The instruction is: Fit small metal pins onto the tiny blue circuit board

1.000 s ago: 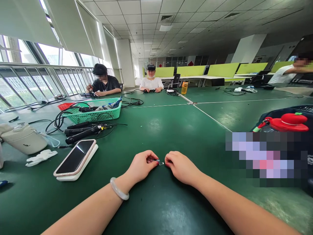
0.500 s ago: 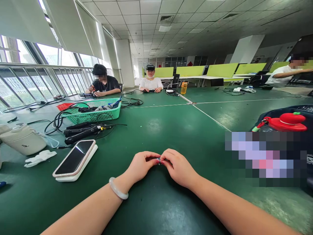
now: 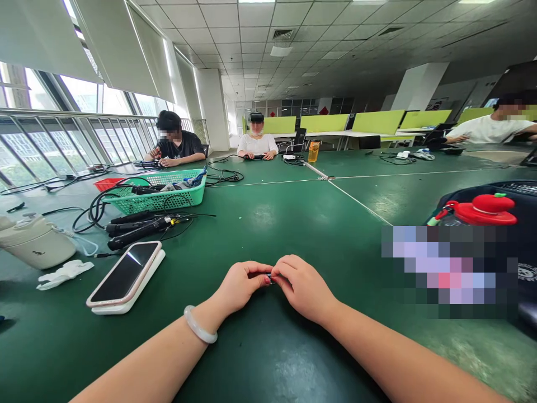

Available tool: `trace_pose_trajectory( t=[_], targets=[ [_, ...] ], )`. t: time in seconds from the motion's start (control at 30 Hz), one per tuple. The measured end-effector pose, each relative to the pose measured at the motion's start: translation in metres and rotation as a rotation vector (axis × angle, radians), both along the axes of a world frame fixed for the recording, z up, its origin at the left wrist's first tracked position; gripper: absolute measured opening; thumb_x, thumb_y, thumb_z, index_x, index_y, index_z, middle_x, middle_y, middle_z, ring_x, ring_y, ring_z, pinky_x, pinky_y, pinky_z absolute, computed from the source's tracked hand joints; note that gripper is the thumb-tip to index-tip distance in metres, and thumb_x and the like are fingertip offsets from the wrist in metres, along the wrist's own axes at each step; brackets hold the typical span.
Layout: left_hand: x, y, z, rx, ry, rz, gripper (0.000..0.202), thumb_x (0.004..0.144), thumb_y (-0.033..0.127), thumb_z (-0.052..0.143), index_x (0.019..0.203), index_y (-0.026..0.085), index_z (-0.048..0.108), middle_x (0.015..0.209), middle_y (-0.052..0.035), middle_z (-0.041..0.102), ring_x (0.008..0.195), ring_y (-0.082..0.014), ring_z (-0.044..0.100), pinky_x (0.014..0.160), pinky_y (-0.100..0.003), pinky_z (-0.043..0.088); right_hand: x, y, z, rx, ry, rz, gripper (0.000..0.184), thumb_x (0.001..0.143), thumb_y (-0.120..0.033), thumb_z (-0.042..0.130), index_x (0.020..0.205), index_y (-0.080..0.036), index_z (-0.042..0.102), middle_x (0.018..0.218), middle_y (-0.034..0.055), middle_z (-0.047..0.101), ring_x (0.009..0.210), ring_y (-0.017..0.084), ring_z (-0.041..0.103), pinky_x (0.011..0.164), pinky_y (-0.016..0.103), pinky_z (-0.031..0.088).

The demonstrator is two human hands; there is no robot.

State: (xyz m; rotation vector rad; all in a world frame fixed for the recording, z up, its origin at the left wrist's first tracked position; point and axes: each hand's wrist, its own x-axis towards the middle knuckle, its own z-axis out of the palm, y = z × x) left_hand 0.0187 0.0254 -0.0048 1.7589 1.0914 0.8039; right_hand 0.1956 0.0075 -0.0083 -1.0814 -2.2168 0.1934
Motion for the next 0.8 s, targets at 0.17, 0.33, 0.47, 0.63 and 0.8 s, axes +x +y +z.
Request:
trace_pose_trajectory(
  t=[0.17,0.33,0.47,0.63,0.8],
  targets=[
    [-0.0001,-0.0008,0.0019,0.002,0.023,-0.001,0.022,0.072,0.023,0.06,0.09,0.018,0.072,0.091,-0.0035,0.072,0.085,-0.0192,0.063,0.081,-0.029,0.046,0.0004,-0.0006,-0.0005,0.019,-0.034,-0.013,0.014,0.087,-0.017,0.049,0.081,-0.019,0.061,0.083,0.0046,0.061,0.08,0.016,0.053,0.073,0.031,0.045],
    [0.0007,-0.0014,0.0006,-0.028,0.009,0.008,0.022,0.073,0.025,0.062,0.09,0.017,0.072,0.092,-0.0047,0.072,0.087,-0.0199,0.063,0.081,-0.029,0.047,0.0002,-0.0016,-0.0003,-0.043,0.044,-0.027,0.008,0.084,-0.017,0.053,0.079,-0.019,0.06,0.083,0.0024,0.061,0.081,0.015,0.053,0.074,0.029,0.044],
    [0.0003,0.0003,-0.0038,-0.086,-0.032,0.015,0.028,0.073,0.031,0.064,0.094,0.015,0.071,0.094,-0.0074,0.072,0.087,-0.0207,0.064,0.081,-0.031,0.048,0.0021,-0.0008,0.0005,-0.107,0.086,-0.066,0.009,0.083,-0.016,0.053,0.076,-0.019,0.057,0.081,0.0014,0.06,0.079,0.014,0.053,0.073,0.028,0.044],
    [-0.0006,0.0031,-0.0063,-0.147,-0.115,0.088,0.03,0.071,0.031,0.066,0.094,0.013,0.07,0.092,-0.0089,0.072,0.086,-0.0201,0.064,0.082,-0.032,0.048,0.0041,0.0015,0.0006,-0.159,0.055,-0.081,0.012,0.084,-0.016,0.052,0.076,-0.02,0.06,0.079,0.0011,0.06,0.077,0.014,0.055,0.072,0.028,0.044],
    [0.0002,0.0046,-0.0062,-0.192,-0.166,0.14,0.03,0.072,0.031,0.065,0.095,0.013,0.07,0.087,-0.0086,0.072,0.078,-0.0177,0.064,0.077,-0.031,0.049,0.0028,0.0016,-0.0023,-0.166,-0.001,-0.051,0.014,0.084,-0.015,0.052,0.079,-0.02,0.064,0.079,0.0008,0.062,0.079,0.014,0.055,0.074,0.027,0.044]
  ],
)
